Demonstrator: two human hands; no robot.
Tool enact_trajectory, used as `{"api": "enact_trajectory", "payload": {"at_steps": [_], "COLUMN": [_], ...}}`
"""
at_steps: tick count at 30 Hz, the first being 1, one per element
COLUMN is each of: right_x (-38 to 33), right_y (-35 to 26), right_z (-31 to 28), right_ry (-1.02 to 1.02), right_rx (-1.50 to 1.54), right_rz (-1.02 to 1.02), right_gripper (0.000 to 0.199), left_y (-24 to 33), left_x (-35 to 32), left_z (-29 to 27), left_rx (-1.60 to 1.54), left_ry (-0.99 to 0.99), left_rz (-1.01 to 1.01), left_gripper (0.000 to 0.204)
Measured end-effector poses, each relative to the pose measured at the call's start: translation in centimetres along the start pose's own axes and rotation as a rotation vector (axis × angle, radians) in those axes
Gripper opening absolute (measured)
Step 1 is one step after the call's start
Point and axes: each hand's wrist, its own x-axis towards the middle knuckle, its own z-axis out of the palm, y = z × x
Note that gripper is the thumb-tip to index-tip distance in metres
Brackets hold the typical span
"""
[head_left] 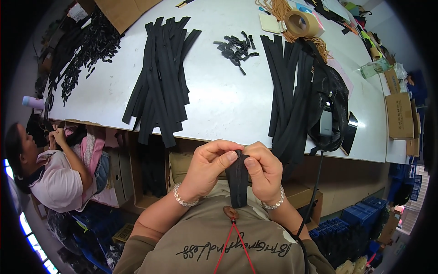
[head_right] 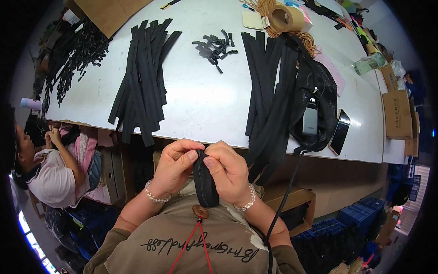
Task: Attaching plastic buckles or sliders to black elastic straps.
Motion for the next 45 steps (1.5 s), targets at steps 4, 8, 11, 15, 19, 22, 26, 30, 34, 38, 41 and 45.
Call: {"api": "enact_trajectory", "payload": {"at_steps": [4,8,11,15,19,22,26,30,34,38,41,45], "right_x": [0.0,0.4,0.5,1.0,1.2,1.3,1.3,1.6,1.8,1.7,1.3,0.6], "right_y": [0.1,0.2,0.2,-0.1,0.1,-0.2,-0.2,-0.5,-0.8,-0.8,-0.6,0.2], "right_z": [0.2,0.0,-0.2,-0.8,-1.5,-1.6,-1.7,-2.0,-2.1,-1.9,-1.5,-1.0], "right_ry": [-0.030,-0.096,-0.128,-0.198,-0.304,-0.323,-0.328,-0.362,-0.419,-0.421,-0.345,-0.257], "right_rx": [0.191,0.184,0.092,0.043,-0.028,-0.088,-0.184,-0.233,-0.331,-0.415,-0.438,-0.411], "right_rz": [0.126,0.139,0.146,0.128,0.063,0.038,-0.014,-0.043,-0.081,-0.106,-0.154,-0.160], "right_gripper": [0.011,0.009,0.008,0.010,0.013,0.014,0.015,0.016,0.014,0.012,0.010,0.007], "left_y": [-0.1,-0.2,-0.7,-0.6,0.2,0.3,0.7,1.0,1.3,1.9,2.1,1.7], "left_x": [0.1,0.2,0.3,0.2,0.1,0.1,0.1,0.2,0.2,0.2,0.2,0.2], "left_z": [-0.3,-0.5,-1.4,-1.2,-0.6,-0.6,-0.8,-1.1,-1.4,-1.2,-1.0,-1.2], "left_rx": [-0.100,-0.080,-0.023,0.045,0.084,0.109,0.183,0.229,0.319,0.368,0.367,0.358], "left_ry": [-0.029,-0.012,-0.064,-0.070,-0.030,-0.046,-0.059,-0.069,-0.095,-0.084,-0.075,-0.086], "left_rz": [-0.014,0.007,0.047,0.103,0.031,0.015,-0.006,-0.019,-0.026,-0.080,-0.088,-0.076], "left_gripper": [0.016,0.016,0.016,0.015,0.011,0.012,0.012,0.013,0.013,0.012,0.012,0.012]}}
